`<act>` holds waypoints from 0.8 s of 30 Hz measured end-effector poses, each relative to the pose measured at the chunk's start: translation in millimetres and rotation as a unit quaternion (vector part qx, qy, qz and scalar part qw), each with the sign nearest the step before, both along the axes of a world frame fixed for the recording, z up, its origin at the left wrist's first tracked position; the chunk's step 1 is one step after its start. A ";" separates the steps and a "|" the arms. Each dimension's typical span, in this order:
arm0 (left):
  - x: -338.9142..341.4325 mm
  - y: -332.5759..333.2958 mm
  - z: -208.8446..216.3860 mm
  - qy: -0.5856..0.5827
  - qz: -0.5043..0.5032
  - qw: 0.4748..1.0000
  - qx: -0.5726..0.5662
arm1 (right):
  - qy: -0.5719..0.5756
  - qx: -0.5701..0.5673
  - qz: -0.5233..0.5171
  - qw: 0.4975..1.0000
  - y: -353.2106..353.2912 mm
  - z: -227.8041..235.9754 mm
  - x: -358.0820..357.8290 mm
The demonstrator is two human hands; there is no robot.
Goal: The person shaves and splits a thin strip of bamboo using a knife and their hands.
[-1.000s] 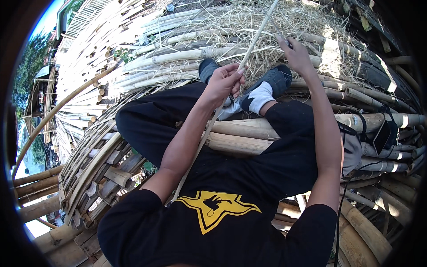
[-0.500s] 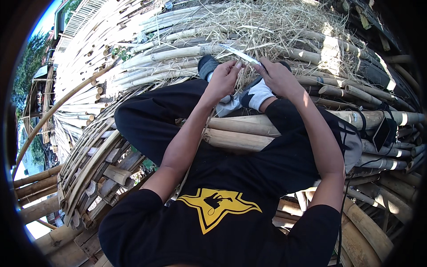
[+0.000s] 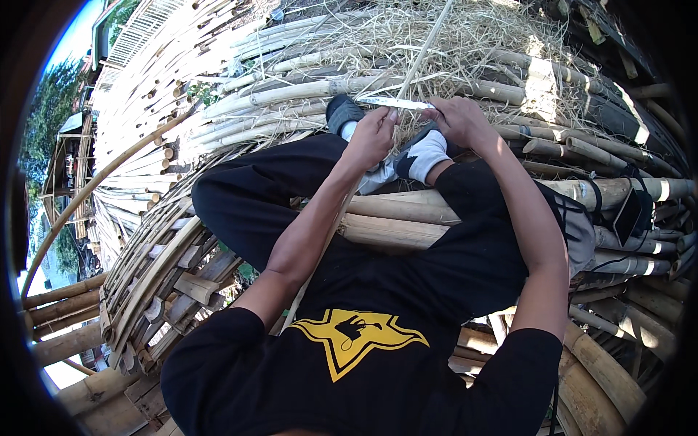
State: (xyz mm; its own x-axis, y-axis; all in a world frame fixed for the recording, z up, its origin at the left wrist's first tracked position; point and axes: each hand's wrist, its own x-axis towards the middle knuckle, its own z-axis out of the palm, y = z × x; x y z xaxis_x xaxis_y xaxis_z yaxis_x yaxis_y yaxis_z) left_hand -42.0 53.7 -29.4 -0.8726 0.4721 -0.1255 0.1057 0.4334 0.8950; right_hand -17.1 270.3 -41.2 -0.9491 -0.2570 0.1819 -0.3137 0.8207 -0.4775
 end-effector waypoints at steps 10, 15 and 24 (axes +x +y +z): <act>0.4 -23.2 46.2 -0.278 -0.062 0.929 0.235 | -0.110 -0.407 -0.413 0.807 132.1 -0.3 -30.2; 6.2 -18.6 27.7 -0.311 -0.079 0.919 0.229 | -0.239 -0.531 -0.266 0.768 3.4 37.2 -27.2; 9.8 -0.5 20.8 -0.328 -0.111 0.920 0.187 | -0.243 -0.604 -0.231 0.723 -34.5 22.1 -10.7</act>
State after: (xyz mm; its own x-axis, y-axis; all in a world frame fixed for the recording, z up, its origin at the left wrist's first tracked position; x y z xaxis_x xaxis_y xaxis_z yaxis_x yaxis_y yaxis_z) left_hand -32.2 53.1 -8.6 -0.5449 0.7460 -0.3828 -0.4605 0.1152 0.8801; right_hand -27.7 235.8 -19.1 -0.9102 0.1752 -0.3752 0.3064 -0.3244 -0.8949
